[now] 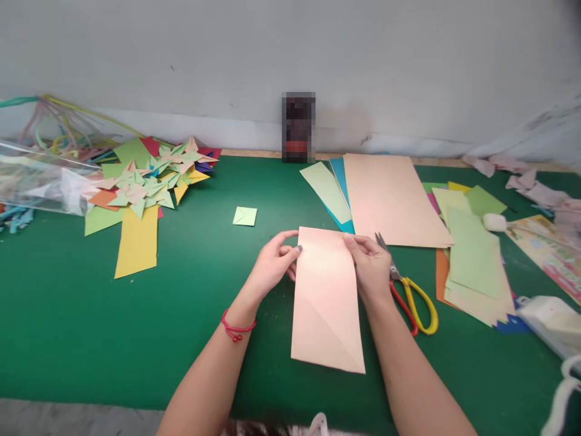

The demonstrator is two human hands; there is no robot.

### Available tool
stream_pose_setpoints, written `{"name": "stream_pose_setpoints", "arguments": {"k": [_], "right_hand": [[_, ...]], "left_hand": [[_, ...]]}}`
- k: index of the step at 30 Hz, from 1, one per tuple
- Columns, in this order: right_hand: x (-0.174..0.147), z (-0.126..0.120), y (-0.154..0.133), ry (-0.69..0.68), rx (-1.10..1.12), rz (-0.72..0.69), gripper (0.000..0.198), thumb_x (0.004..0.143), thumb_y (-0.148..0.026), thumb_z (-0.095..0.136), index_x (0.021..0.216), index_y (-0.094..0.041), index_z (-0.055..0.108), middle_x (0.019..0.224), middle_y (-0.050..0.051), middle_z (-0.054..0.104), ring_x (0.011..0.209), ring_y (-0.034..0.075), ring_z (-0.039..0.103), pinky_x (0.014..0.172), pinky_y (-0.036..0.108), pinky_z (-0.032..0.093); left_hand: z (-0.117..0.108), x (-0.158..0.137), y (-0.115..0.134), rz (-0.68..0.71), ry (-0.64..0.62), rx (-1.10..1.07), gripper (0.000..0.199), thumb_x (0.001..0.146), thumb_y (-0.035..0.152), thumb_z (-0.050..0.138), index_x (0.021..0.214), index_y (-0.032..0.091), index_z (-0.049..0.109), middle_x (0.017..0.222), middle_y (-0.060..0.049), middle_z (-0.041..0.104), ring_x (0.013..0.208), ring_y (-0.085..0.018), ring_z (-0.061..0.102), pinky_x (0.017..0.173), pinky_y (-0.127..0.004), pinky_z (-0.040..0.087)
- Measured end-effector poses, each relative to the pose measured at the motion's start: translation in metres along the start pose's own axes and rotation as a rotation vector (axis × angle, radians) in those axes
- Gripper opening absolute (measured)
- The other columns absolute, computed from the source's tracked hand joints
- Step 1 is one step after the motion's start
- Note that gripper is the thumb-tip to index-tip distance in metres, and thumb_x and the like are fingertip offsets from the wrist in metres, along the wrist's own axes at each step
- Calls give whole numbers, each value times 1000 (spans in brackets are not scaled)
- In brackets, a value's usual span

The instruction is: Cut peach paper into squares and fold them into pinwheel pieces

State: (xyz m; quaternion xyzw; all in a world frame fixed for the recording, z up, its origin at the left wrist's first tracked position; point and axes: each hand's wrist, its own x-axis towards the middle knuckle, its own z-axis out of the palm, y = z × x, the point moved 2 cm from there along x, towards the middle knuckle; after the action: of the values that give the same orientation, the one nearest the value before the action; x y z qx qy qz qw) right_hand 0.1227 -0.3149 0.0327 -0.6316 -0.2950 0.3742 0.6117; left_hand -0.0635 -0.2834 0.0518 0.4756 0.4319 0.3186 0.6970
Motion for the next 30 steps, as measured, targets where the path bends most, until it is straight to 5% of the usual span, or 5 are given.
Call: {"name": "stream_pose_setpoints", "arguments": {"k": [5,8,14,30], "right_hand": [[3,-3,0,16,10,-15,21,67,-34,69,77,-16,69,67,2,68,59,13,59,56,25,46],[5,-5,3,32,21,-12,22,67,-35,69,78,-16,68,67,2,68,59,14,60,56,25,46],[5,-5,4,16,34,9,23,67,-36,70,77,-16,68,66,1,67,57,13,59,54,24,46],[4,-3,5,-25,20,38,22,67,-37,69,75,-17,68,67,2,69,57,14,60,54,24,45]], "left_hand": [[0,-3,7,73,-54,-2,50,79,22,48,128,26,41,96,-5,61,53,-7,57,45,-19,50],[-3,-5,11,147,-84,73,48,79,18,45,126,27,46,125,-8,50,61,-7,59,54,-22,53],[-7,-11,18,290,-240,415,29,81,12,45,94,20,69,100,-5,66,90,-17,60,78,-25,49],[-4,-14,16,330,-527,537,36,81,19,55,114,32,58,122,-1,55,111,-20,52,92,-29,42]]}}
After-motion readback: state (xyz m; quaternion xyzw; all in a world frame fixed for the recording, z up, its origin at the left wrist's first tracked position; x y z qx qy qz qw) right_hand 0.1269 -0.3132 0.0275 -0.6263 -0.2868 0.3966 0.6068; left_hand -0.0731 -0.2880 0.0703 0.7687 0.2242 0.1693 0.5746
